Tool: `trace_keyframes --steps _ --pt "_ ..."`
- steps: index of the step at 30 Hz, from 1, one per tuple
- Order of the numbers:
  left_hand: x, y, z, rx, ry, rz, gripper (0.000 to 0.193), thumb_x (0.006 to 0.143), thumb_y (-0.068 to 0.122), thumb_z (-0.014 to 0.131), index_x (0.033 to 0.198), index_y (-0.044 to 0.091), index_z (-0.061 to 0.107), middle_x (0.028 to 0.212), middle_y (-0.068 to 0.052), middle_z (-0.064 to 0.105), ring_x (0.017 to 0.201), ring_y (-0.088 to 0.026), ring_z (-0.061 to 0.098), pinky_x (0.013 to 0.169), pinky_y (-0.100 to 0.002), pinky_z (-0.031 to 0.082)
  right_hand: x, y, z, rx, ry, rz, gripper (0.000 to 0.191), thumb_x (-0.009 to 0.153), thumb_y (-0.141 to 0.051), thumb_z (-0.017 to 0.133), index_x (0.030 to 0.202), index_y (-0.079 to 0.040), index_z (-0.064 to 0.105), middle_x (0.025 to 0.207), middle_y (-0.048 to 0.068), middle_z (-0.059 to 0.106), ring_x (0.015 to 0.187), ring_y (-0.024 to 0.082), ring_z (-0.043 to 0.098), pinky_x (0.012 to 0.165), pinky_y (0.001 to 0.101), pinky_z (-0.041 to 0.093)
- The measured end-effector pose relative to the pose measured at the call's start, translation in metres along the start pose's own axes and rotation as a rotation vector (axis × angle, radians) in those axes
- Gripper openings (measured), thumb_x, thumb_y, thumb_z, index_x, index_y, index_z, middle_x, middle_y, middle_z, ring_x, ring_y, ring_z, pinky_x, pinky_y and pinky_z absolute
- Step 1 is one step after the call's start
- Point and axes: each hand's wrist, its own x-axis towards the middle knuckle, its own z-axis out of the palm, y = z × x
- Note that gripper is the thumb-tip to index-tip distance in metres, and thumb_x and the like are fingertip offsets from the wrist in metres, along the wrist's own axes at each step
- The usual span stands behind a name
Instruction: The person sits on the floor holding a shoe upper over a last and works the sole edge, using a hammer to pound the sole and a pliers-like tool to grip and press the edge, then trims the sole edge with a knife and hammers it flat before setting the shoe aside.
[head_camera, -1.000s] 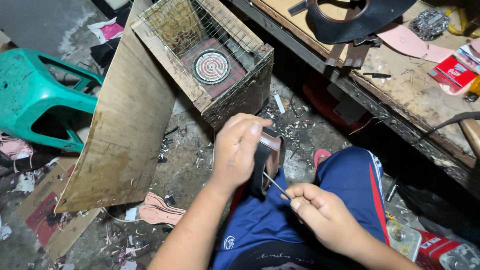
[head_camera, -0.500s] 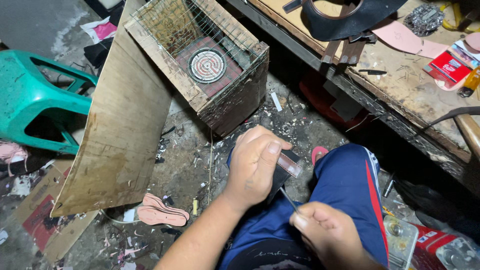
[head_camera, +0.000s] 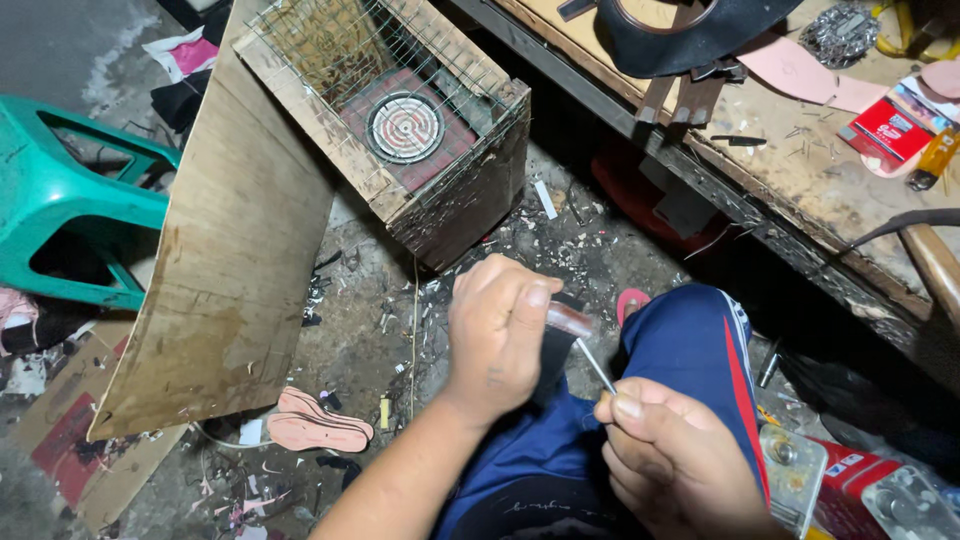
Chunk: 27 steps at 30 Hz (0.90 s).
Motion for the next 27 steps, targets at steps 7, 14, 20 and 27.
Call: trace_keyframes --steps 7,14,20,27 --pt "0.008 -0.021 -0.020 -0.277 -0.283 -0.017 0.022 0.099 0.030 0.060 0.099 0.009 0.068 0.097 -0.006 0.067 0.093 -0.022 0.065 0.091 -0.033 0.046 -0.004 -0.017 0.010 -0.194 0.054 0.042 0.022 0.097 -0.014 0.057 0.109 0.004 0.062 0.051 -0.004 0.039 0.037 0.008 0.032 0.035 0.0254 0.025" --pt "-0.011 0.018 -0.012 0.169 -0.203 -0.006 0.080 0.066 0.025 0.086 0.133 0.003 0.049 0.131 -0.023 0.047 0.123 -0.044 0.051 0.107 -0.046 0.043 -0.014 -0.017 0.004 -0.695 0.256 -0.062 0.047 0.090 -0.015 0.062 0.137 -0.008 0.064 0.062 -0.004 0.047 0.051 0.006 0.040 0.046 0.0220 0.030" --pt "-0.016 0.011 -0.013 0.107 -0.209 -0.056 0.078 0.076 0.018 0.083 0.145 0.005 0.049 0.146 -0.022 0.051 0.135 -0.043 0.054 0.115 -0.045 0.045 -0.009 -0.021 0.008 -1.272 0.076 -0.545 0.049 0.099 -0.019 0.058 0.146 -0.007 0.061 0.085 -0.008 0.073 0.077 -0.003 0.064 0.072 0.0169 0.050" --pt "0.000 -0.007 -0.015 0.108 -0.162 -0.084 0.069 0.081 0.020 0.078 0.141 0.003 0.049 0.141 -0.022 0.054 0.133 -0.039 0.056 0.115 -0.042 0.044 -0.019 -0.012 -0.014 -0.983 0.294 -0.152 0.051 0.092 -0.020 0.063 0.142 -0.017 0.066 0.060 -0.002 0.052 0.054 0.007 0.046 0.051 0.0251 0.038"
